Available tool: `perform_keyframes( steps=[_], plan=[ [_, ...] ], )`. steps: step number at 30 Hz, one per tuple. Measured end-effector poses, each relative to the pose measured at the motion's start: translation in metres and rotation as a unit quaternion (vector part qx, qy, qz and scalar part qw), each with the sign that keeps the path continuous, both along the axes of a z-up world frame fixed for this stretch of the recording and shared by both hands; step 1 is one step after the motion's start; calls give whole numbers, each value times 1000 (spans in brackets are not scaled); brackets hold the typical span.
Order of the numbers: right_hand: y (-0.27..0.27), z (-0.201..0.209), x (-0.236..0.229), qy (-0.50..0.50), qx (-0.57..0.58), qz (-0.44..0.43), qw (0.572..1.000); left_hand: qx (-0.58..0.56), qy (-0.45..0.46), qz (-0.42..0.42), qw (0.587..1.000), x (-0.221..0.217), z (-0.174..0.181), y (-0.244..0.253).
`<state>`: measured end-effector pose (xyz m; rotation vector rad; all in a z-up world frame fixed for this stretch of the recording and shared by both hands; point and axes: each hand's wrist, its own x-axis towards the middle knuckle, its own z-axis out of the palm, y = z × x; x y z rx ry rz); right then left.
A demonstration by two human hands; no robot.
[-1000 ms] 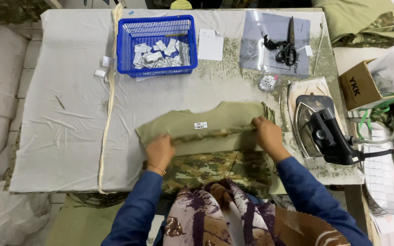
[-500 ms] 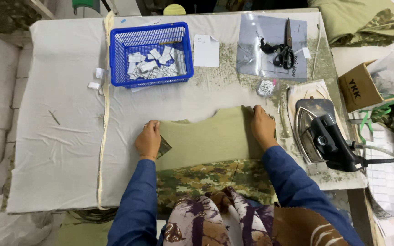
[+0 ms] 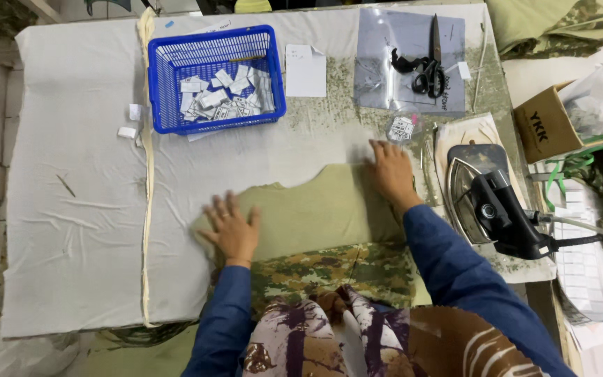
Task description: The person irons a stack of olive-green t-shirts on a work table. They repeatedly pick up a small white label from a nearby basket, place it on the collar of a shirt, and press it with a steam iron. After ironing, the person folds the shirt and places it on a growing pile of finished garments.
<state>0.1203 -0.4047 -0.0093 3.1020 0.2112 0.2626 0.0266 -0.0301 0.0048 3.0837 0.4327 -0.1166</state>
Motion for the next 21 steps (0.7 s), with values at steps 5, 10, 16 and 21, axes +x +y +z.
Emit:
perform_keyframes(
  steps=[5, 10, 16, 21],
  plan=[
    [-82, -12, 76, -152, -32, -43, 987, -16, -108, -81, 991, -11, 12, 1],
    [-118, -40, 98, 20, -93, -76, 993, -73, -57, -162, 982, -33, 7, -15],
    [-95, -16, 74, -68, -104, -76, 989, -107, -51, -120, 986, -31, 8, -13],
    [-67, -12, 50, -194, -55, -73, 977, -97, -46, -113, 988, -31, 5, -16]
  ],
)
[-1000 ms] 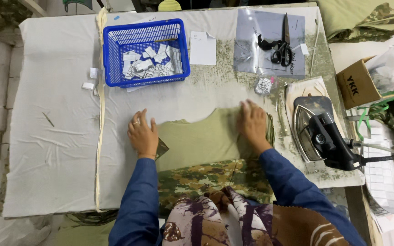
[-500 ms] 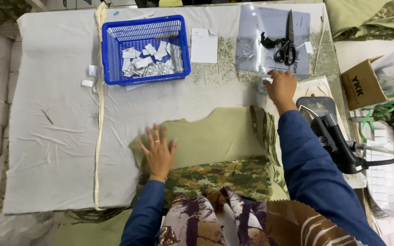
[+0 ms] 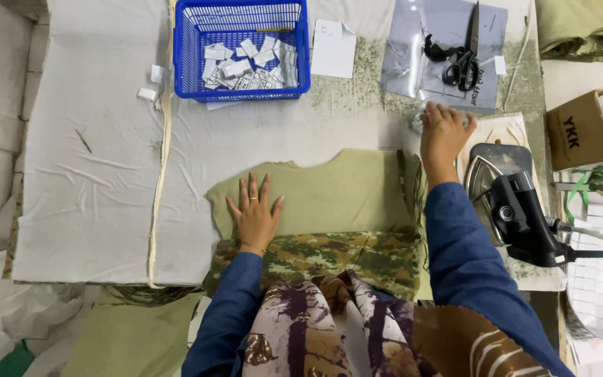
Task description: The person irons a stack of olive-green t-shirts on a work table. They repeatedly pick up a small white label from a nearby basket, place it on the collar of a shirt, and press it with a steam iron. After ironing, the person folds the shirt and places it on a growing pile of finished garments.
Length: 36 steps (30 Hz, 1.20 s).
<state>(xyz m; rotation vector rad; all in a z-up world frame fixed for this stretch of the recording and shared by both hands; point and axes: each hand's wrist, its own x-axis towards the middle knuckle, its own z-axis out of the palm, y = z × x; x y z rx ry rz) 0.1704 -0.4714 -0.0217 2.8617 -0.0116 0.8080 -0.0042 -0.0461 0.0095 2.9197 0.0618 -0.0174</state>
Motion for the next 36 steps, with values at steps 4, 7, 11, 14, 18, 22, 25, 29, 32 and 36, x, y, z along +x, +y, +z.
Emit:
perform_keyframes(
  steps=[4, 7, 11, 14, 18, 22, 25, 29, 32, 36],
  plan=[
    [116, 41, -45, -19, 38, 172, 984, 32, 3, 17, 999, 12, -7, -4],
    [192, 56, -96, 178, 158, 352, 905, 38, 2, 47, 998, 24, -17, -8],
    [203, 24, -112, 285, 167, 280, 901, 41, 23, 71, 996, 23, -19, -14],
    [198, 21, -114, 318, 237, 165, 903, -5, 46, 74, 996, 20, -4, -22],
    [199, 30, -118, 369, 288, 77, 880, -43, 68, 105, 991, 21, 11, -31],
    [201, 34, -121, 369, 307, 54, 876, -55, 73, 116, 989, 24, 9, -33],
    [201, 39, -119, 365, 309, 55, 877, -66, 82, 113, 988, 26, 10, -31],
    [203, 50, -120, 379, 331, 52, 863, -59, 81, 108, 989, 24, 8, -29],
    [203, 53, -119, 381, 336, 51, 860, -66, 81, 108, 989, 24, 8, -29],
    [204, 57, -120, 377, 314, 60, 869, -75, 90, 115, 986, 26, 12, -30]
  ],
)
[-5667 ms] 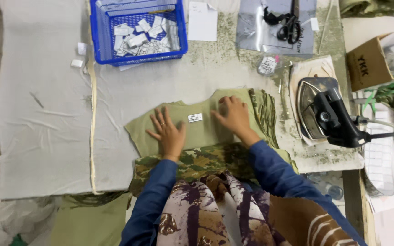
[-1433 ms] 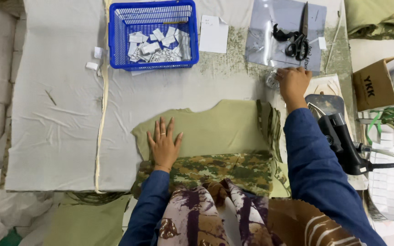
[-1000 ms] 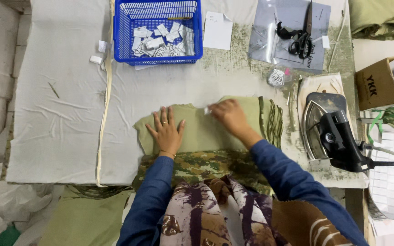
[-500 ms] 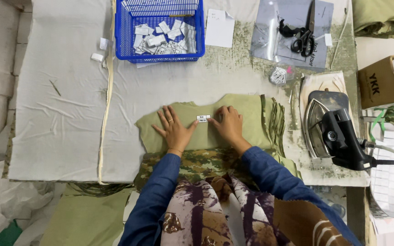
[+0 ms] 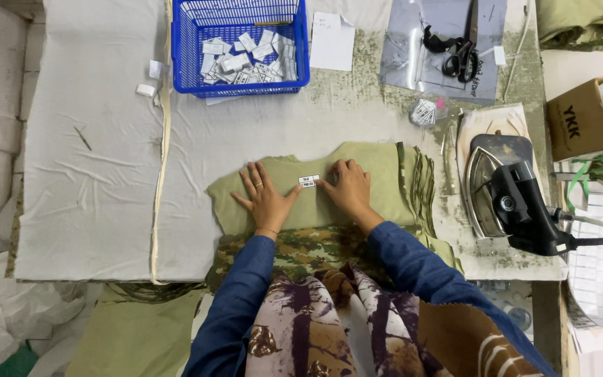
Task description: The person irons a stack of olive-green t-shirts on a work table. They repeatedly pick up a small white label from a nearby basket, place it on the collar of a shirt, and press it with a steam iron. After ironing, the person folds the shirt and places it on a growing pile of finished garments.
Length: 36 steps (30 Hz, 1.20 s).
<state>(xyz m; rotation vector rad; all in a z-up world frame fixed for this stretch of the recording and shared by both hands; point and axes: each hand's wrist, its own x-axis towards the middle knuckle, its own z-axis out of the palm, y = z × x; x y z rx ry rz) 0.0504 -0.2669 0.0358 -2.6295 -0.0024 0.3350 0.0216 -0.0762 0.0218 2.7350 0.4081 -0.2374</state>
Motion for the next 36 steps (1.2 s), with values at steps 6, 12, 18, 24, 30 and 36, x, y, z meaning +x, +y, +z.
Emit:
perform_keyframes(
  steps=[6, 12, 18, 24, 30, 36],
  plan=[
    [0, -4, 0, -36, -79, 52, 995, 21, -26, -4, 999, -2, -2, -20],
    [-191, 69, -1, 19, -357, -234, 904, -33, 16, 28, 999, -10, 15, 26],
    [-320, 49, -16, 47, -184, -215, 958, -35, -56, 62, 996, -21, -24, 65],
    [-213, 125, 1, 62, -161, -154, 973, -87, -77, 69, 991, -21, -22, 67],
    [-26, 117, 26, -17, -113, 244, 963, -133, -170, 135, 967, -19, -23, 67],
    [87, 61, 23, -92, -120, 390, 908, -129, -275, 190, 934, -44, 2, 76]
  ],
)
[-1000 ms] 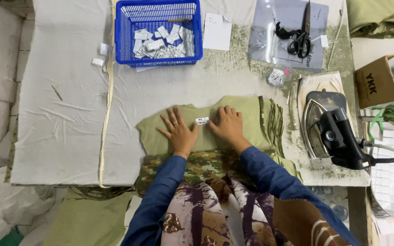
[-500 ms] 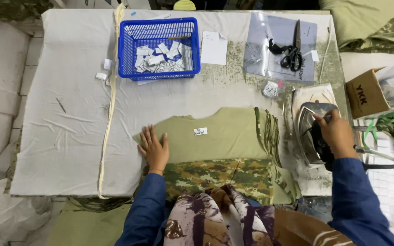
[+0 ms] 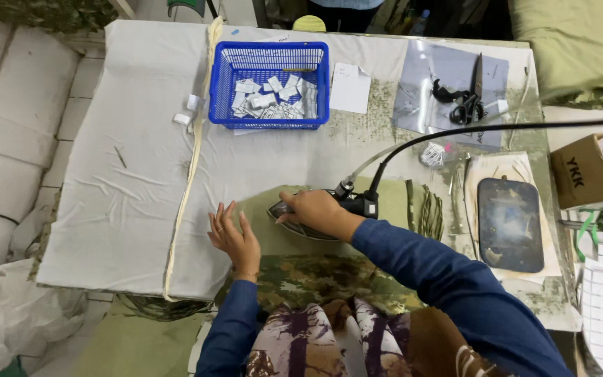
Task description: The person irons a stack of olive-green t-shirts on a work table. They repeatedly pick up a small white label from a nearby basket, place it on the collar of a shirt, and press it with a steam iron. After ironing, the person folds the shirt and places it on a growing pile of finished garments.
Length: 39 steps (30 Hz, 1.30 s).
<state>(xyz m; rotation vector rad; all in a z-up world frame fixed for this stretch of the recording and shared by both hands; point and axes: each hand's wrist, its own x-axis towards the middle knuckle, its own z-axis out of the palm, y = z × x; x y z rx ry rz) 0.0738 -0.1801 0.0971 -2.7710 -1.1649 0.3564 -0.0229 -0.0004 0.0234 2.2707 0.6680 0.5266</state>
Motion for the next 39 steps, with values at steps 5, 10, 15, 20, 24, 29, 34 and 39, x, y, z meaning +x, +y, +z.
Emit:
perform_keyframes(
  steps=[5, 10, 15, 20, 24, 29, 34, 39],
  plan=[
    [-77, 26, 15, 94, -10, -128, 987, 79, -55, -70, 993, -11, 16, -7],
    [-236, 31, 17, 144, -67, -346, 925, 109, 36, -183, 976, -26, 17, -40],
    [-425, -21, 5, 22, -36, -577, 816, 203, 35, -293, 934, -36, 6, -63],
    [-447, -23, -16, 17, -17, -635, 772, 222, 25, -286, 932, -35, -9, -60],
    [-399, -11, -27, -149, -173, -596, 770, 237, 2, -304, 923, -38, -11, -65],
    [-191, -25, -106, -7, 50, -293, 955, 256, -1, -394, 883, -53, -24, -81],
    [-153, -54, -133, 255, 85, -115, 956, 145, 49, -510, 846, -66, -36, -101],
    [-153, -11, -143, 367, 173, -176, 897, 32, 199, -576, 792, -64, 44, -98]
  ],
)
